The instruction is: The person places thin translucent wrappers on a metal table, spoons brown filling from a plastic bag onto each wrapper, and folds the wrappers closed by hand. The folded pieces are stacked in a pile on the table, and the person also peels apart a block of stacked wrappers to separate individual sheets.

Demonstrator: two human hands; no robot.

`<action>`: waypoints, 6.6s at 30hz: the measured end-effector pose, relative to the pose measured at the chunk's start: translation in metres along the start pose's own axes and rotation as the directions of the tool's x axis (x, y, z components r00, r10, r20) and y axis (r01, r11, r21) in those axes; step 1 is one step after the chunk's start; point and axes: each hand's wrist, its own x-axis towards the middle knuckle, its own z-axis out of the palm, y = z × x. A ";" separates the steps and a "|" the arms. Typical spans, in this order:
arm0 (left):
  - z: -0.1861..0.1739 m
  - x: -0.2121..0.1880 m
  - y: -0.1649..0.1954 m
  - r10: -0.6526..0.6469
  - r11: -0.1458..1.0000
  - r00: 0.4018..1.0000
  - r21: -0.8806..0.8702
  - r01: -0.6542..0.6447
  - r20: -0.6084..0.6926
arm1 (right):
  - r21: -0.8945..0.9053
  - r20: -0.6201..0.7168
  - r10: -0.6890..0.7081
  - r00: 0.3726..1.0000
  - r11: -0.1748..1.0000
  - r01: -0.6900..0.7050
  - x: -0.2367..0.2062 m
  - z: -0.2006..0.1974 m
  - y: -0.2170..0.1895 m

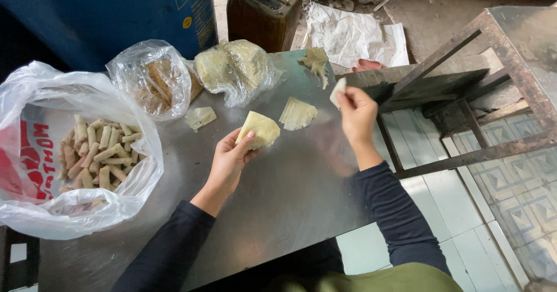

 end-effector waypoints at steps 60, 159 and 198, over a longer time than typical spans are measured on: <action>0.018 -0.012 -0.009 0.003 0.969 0.995 0.245 -0.029 0.104 | 0.066 0.617 0.132 0.776 0.974 -0.217 -0.077 0.048 -0.086; 0.017 -0.016 -0.011 0.020 0.999 0.993 -0.045 -0.015 0.117 | -0.204 0.626 -0.158 0.764 0.912 0.356 -0.045 0.019 -0.096; 0.035 -0.024 -0.010 0.100 0.932 0.995 0.350 -0.097 0.011 | 0.109 0.705 0.007 0.709 0.987 -0.118 -0.071 0.040 -0.084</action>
